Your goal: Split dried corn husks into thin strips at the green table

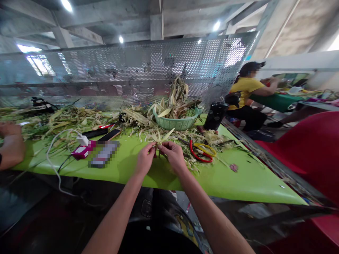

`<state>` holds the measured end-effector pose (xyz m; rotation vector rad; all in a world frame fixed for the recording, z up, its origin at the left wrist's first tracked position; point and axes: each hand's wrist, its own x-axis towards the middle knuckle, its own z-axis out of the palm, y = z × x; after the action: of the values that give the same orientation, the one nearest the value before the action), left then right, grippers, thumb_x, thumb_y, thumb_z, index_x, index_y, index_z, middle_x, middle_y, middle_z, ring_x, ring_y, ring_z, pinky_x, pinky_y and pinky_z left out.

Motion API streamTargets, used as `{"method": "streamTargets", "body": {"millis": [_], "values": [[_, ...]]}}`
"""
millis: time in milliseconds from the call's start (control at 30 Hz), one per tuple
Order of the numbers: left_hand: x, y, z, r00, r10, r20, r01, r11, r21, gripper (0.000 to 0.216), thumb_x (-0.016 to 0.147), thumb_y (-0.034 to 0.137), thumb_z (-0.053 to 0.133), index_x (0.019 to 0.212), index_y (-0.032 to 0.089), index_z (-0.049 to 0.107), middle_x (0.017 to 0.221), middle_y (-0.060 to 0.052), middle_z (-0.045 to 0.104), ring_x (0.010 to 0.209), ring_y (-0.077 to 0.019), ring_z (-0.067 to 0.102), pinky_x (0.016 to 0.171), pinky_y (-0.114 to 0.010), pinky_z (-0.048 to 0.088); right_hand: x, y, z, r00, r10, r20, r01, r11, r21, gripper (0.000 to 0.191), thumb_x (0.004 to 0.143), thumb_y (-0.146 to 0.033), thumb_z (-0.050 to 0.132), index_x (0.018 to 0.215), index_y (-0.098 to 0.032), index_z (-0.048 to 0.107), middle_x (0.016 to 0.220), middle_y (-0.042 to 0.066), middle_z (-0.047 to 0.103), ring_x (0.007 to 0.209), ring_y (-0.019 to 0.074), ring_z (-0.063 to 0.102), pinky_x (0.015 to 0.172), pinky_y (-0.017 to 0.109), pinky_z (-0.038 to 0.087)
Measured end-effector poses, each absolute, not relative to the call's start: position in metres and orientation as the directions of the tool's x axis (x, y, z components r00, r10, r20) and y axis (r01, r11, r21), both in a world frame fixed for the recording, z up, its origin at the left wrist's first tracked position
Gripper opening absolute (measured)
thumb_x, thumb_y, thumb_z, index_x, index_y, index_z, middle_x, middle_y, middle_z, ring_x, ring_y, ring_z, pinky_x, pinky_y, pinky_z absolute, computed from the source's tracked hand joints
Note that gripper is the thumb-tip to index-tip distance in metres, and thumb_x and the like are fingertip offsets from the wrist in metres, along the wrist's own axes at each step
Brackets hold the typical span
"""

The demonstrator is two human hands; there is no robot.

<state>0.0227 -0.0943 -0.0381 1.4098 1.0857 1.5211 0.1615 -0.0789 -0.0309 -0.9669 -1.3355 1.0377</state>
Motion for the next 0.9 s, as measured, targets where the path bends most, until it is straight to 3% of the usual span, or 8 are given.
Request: {"method": "streamTargets", "body": {"millis": [100, 267, 467, 600, 733, 900], "values": [[0.024, -0.094, -0.038, -0.043, 0.95, 0.311, -0.04, -0.312, 0.949, 0.027, 0.079, 0.025, 0.063, 0.104, 0.026, 0.072, 0.097, -0.007, 0.071, 0.095, -0.0254, 0.061, 0.089, -0.038, 0.047, 0.161, -0.08, -0.028, 0.0, 0.97, 0.244, -0.102, 0.243, -0.965, 0.032, 0.065, -0.049, 0.079, 0.073, -0.019, 0.067, 0.067, 0.001, 0.063, 0.057, 0.0143, 0.054, 0.058, 0.028, 0.045], [0.025, -0.095, -0.037, 0.024, 0.954, 0.297, -0.078, -0.295, 0.952, 0.032, 0.082, 0.029, 0.061, 0.112, 0.026, 0.069, 0.102, -0.006, 0.07, 0.09, -0.0227, 0.062, 0.086, -0.036, 0.047, 0.162, -0.08, -0.027, 0.007, 0.97, 0.245, -0.17, 0.242, -0.955, 0.029, 0.065, -0.045, 0.08, 0.072, -0.019, 0.067, 0.067, 0.001, 0.061, 0.058, 0.0139, 0.054, 0.06, 0.029, 0.046], [0.022, -0.095, -0.035, 0.022, 0.926, 0.376, -0.076, -0.373, 0.925, 0.033, 0.087, 0.042, 0.056, 0.108, 0.021, 0.069, 0.113, -0.009, 0.065, 0.108, -0.0227, 0.057, 0.099, -0.034, 0.04, 0.163, -0.079, -0.031, 0.003, 0.942, 0.336, 0.04, 0.335, -0.941, 0.03, 0.064, -0.044, 0.08, 0.078, -0.019, 0.069, 0.076, 0.002, 0.064, 0.068, 0.0165, 0.057, 0.064, 0.029, 0.046], [0.022, -0.095, -0.034, 0.06, 0.941, 0.332, -0.168, -0.318, 0.933, 0.033, 0.087, 0.045, 0.056, 0.104, 0.021, 0.07, 0.104, -0.008, 0.069, 0.102, -0.0221, 0.059, 0.095, -0.034, 0.042, 0.16, -0.083, -0.026, -0.024, 0.952, 0.306, -0.063, 0.304, -0.951, 0.028, 0.069, -0.042, 0.077, 0.084, -0.02, 0.069, 0.083, 0.003, 0.066, 0.074, 0.0177, 0.06, 0.07, 0.03, 0.047], [0.022, -0.095, -0.032, 0.058, 0.954, 0.294, -0.185, -0.279, 0.942, 0.035, 0.084, 0.048, 0.059, 0.1, 0.02, 0.07, 0.094, -0.006, 0.07, 0.088, -0.0192, 0.063, 0.085, -0.031, 0.046, 0.16, -0.085, -0.021, -0.018, 0.98, 0.199, -0.229, 0.19, -0.955, 0.029, 0.067, -0.044, 0.078, 0.079, -0.02, 0.066, 0.072, 0.0, 0.062, 0.061, 0.0134, 0.054, 0.059, 0.027, 0.044], [0.022, -0.098, -0.032, 0.128, 0.964, 0.231, -0.155, -0.211, 0.965, 0.036, 0.084, 0.051, 0.056, 0.093, 0.018, 0.065, 0.072, -0.001, 0.062, 0.063, -0.0133, 0.057, 0.066, -0.025, 0.046, 0.162, -0.082, -0.025, 0.068, 0.978, 0.198, -0.217, 0.209, -0.954, 0.031, 0.064, -0.045, 0.08, 0.07, -0.02, 0.063, 0.062, -0.003, 0.056, 0.052, 0.0108, 0.044, 0.052, 0.026, 0.035]]}}
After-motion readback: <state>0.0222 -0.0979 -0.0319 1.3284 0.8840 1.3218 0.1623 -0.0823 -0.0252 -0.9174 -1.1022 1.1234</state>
